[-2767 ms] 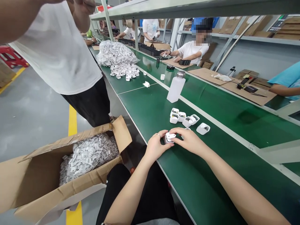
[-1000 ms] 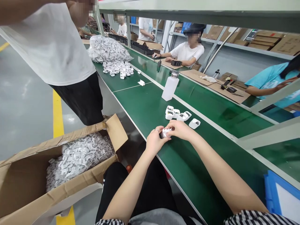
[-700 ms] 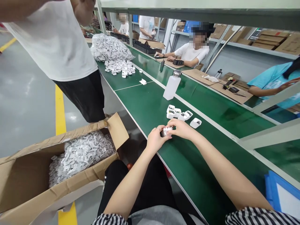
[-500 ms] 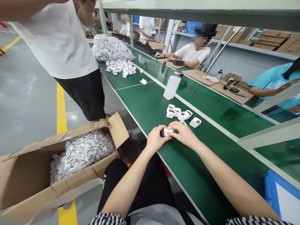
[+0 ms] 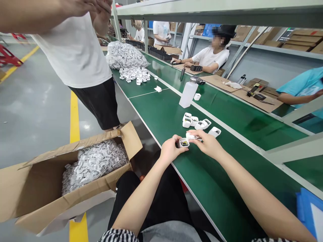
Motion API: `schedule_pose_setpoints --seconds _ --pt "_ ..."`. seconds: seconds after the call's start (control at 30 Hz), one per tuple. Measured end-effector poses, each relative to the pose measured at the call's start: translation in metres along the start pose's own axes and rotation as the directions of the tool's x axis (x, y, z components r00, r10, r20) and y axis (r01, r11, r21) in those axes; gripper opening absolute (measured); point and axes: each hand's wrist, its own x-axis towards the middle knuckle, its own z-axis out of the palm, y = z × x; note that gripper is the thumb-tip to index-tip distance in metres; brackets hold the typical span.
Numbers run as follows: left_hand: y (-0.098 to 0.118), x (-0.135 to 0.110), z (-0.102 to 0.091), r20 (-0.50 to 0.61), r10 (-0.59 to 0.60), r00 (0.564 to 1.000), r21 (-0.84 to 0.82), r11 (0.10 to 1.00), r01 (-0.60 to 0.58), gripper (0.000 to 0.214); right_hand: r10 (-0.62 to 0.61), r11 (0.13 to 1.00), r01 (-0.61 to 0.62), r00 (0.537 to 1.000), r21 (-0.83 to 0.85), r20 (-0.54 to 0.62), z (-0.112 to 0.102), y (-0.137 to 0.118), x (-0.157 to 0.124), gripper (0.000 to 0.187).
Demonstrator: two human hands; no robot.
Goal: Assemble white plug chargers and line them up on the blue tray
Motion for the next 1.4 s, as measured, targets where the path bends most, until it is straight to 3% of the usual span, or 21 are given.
schedule_pose_setpoints --seconds 0.1,0.2,0.3,0.4,0.5,0.7,1.03,1.4 --pt "-0.002 0.0 0.001 -0.012 0.051 0.999 -0.051 0.997 -0.052 0.032 0.133 0.92 -0.083 0.985 0.383 -0.107 -0.012 -0.006 0.006 0.015" --pt "-0.004 0.0 -0.003 -0.128 0.133 0.983 -0.18 0.971 -0.154 0.032 0.275 0.628 -0.044 0.947 0.777 -0.168 -0.02 -0.013 0.012 0.021" --pt "-0.002 -0.003 -0.012 -0.274 0.125 0.954 -0.375 0.899 -0.226 0.032 0.353 0.375 -0.052 0.931 0.925 -0.091 -0.021 -0.022 0.013 0.023" --pt "0.006 -0.012 -0.024 -0.27 0.07 0.96 -0.6 0.768 -0.224 0.033 0.32 0.261 -0.148 0.945 0.954 0.059 -0.015 -0.031 0.007 0.023" --pt "0.018 -0.022 -0.032 -0.223 0.041 0.974 -0.725 0.662 -0.193 0.035 0.251 0.212 -0.195 0.958 0.958 0.14 -0.01 -0.04 0.0 0.024" --pt "0.031 -0.04 -0.033 -0.223 0.092 0.97 -0.781 0.578 -0.234 0.036 0.143 0.13 -0.218 0.969 0.967 0.199 -0.004 -0.053 -0.009 0.017" --pt "0.037 -0.057 -0.039 -0.235 0.281 0.93 -0.649 0.667 -0.366 0.039 0.021 0.038 -0.221 0.975 0.975 0.22 0.002 -0.061 -0.017 0.018" --pt "0.049 -0.071 -0.046 -0.28 0.334 0.9 -0.5 0.75 -0.434 0.049 -0.093 -0.027 -0.212 0.973 0.977 0.209 0.001 -0.066 -0.022 0.012"
